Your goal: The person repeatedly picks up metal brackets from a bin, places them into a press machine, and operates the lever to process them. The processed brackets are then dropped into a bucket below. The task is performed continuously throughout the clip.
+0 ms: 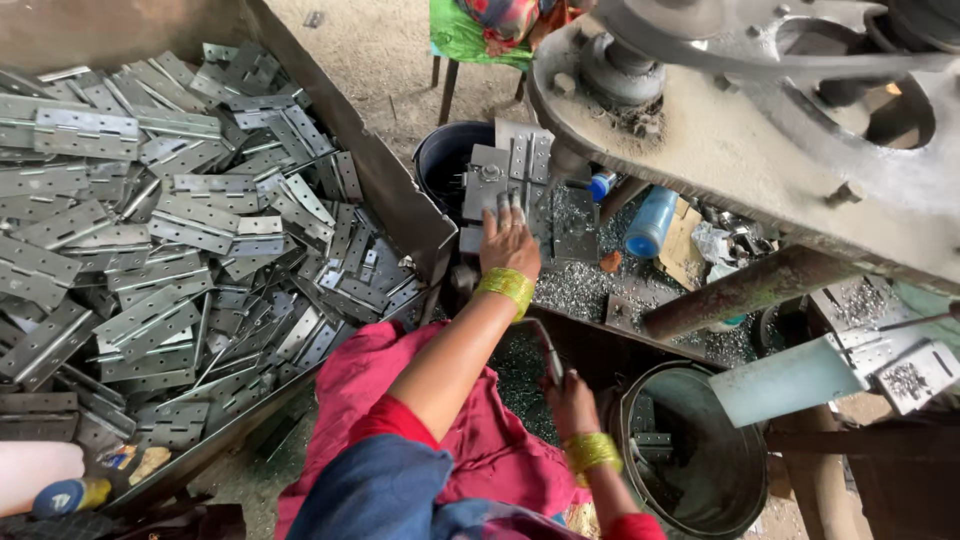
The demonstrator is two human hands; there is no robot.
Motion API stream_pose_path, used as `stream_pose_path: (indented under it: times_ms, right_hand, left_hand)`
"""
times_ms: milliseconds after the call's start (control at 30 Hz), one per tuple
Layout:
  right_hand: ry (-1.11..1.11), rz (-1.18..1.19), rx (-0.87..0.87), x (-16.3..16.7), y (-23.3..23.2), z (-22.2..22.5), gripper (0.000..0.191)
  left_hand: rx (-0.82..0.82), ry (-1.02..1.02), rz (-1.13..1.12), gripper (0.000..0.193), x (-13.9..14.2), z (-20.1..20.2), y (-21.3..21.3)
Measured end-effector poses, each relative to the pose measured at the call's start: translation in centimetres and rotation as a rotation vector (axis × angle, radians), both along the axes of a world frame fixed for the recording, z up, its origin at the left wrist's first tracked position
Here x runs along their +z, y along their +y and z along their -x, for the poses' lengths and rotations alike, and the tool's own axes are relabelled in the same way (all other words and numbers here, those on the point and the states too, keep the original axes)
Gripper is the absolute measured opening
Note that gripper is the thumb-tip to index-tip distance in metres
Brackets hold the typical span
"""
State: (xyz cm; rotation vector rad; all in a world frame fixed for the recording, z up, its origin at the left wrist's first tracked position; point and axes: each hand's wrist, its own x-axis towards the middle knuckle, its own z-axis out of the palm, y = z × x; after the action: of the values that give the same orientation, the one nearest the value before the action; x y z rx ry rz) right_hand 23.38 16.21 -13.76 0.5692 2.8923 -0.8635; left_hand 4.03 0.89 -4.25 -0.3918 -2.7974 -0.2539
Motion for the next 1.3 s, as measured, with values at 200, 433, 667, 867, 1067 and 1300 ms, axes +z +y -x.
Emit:
stream_pose_path:
  times_ms: [200, 433, 667, 867, 1067, 1300]
  right_hand:
    - [-0.032, -0.16, 0.011, 2.7, 0.4, 0.8, 0.056]
    - [-0.074, -0.065, -0.025, 3.5, -1.2, -0.3, 0.052]
    - [-0.139, -0.17, 0.066, 4.4, 0.2, 1.2, 0.054]
    - [-0.076, -0.086, -0.014, 1.6, -0.4, -0.2, 0.05]
    - [-0.06, -0.071, -0.018, -2.4, -0.8, -1.0, 0.048]
    - [0.458, -0.17, -0.01, 11.2, -2.6, 1.0, 0.061]
  left_hand:
    - [-0.066, -0.228, 0.169, 0.04, 2.8, 0.0, -1.7]
    - [-0.014, -0.255, 0.142, 0.043, 4.0, 0.8, -1.3]
    - [-0.018, -0.333, 0.109, 0.049, 4.4, 1.6, -1.6]
    - [0.019, -0.343, 0.154, 0.052, 3.8, 3.7, -0.4]
    - [0.017, -0.254, 0.094, 0.051, 2.7, 5.2, -0.5]
    - [-0.153, -0.094, 0.177, 0.057, 1.0, -2.5, -3.0]
